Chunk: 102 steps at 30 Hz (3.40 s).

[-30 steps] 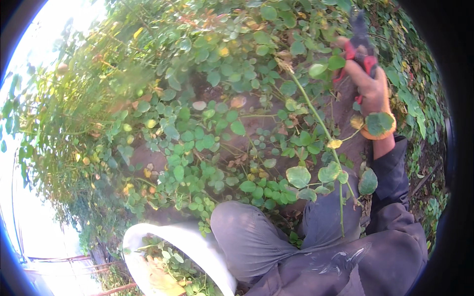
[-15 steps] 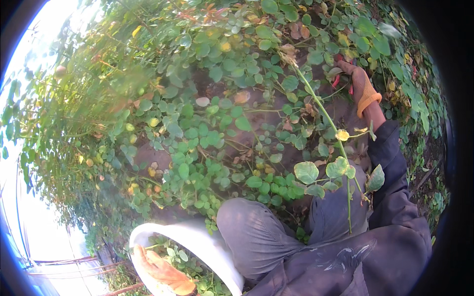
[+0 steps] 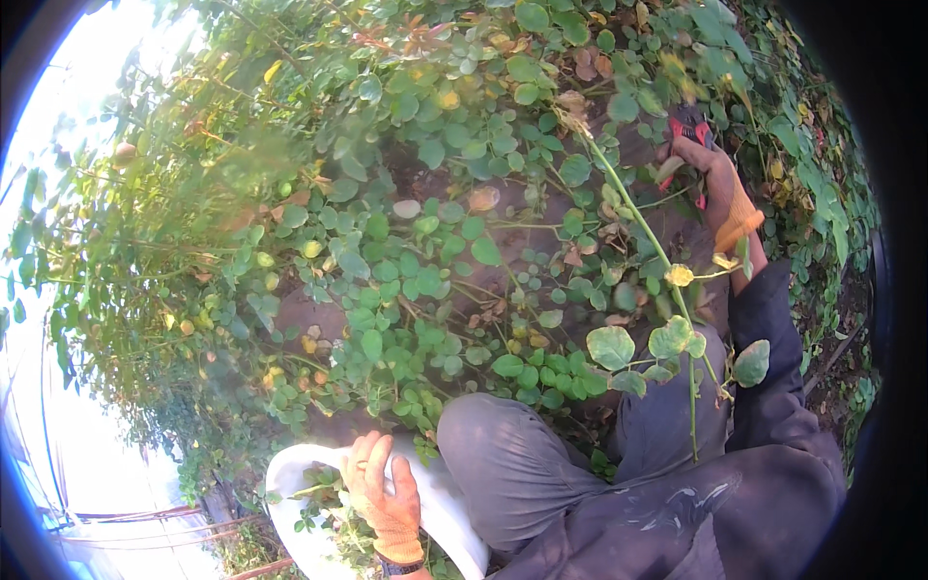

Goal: The person kneels among low-growing leafy plants and uses pruning shears to cut stems, placing the harvested leaves into a white bucket. The person repeatedly reaches, cuts, and deposits leaves, gradually filling the bucket.

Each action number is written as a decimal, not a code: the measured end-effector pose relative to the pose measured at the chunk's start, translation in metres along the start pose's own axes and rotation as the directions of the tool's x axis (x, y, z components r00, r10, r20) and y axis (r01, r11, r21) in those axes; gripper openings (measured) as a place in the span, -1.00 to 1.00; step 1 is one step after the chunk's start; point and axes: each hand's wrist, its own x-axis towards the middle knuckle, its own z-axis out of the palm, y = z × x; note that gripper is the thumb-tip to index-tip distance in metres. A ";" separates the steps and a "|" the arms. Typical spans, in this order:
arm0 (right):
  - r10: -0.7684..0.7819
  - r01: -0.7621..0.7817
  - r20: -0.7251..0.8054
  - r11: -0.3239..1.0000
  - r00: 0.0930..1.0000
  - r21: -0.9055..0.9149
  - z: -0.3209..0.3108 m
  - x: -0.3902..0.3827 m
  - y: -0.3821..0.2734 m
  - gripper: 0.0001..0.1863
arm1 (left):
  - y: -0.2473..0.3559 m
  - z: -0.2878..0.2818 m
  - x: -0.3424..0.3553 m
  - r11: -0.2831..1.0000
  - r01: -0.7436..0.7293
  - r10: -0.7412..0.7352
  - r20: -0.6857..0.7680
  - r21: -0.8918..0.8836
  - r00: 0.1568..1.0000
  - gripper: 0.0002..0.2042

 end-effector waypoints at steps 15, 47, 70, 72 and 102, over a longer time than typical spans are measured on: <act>0.517 -0.528 0.236 0.849 0.823 -0.022 0.027 0.046 0.001 -0.63 | -0.003 0.006 -0.002 0.997 -0.035 0.031 -0.058 -0.067 0.998 -0.67; 0.514 -0.601 0.337 0.528 0.789 0.600 0.015 0.023 -0.022 -0.62 | -0.007 0.016 -0.006 0.996 0.016 -0.026 -0.114 -0.092 0.993 -0.69; 0.070 -0.553 0.550 0.154 0.833 0.819 0.028 -0.008 -0.006 -0.50 | -0.005 0.015 -0.004 0.996 -0.026 0.014 -0.136 -0.088 0.991 -0.74; 0.204 -0.548 0.527 0.519 0.825 0.656 0.030 -0.010 -0.013 -0.49 | -0.006 0.015 -0.003 0.996 -0.044 0.031 -0.149 -0.083 0.988 -0.73; -0.180 -0.565 0.556 0.000 0.812 0.825 0.075 0.064 0.069 -0.43 | -0.005 0.013 -0.008 0.997 0.023 -0.030 -0.087 -0.077 0.996 -0.69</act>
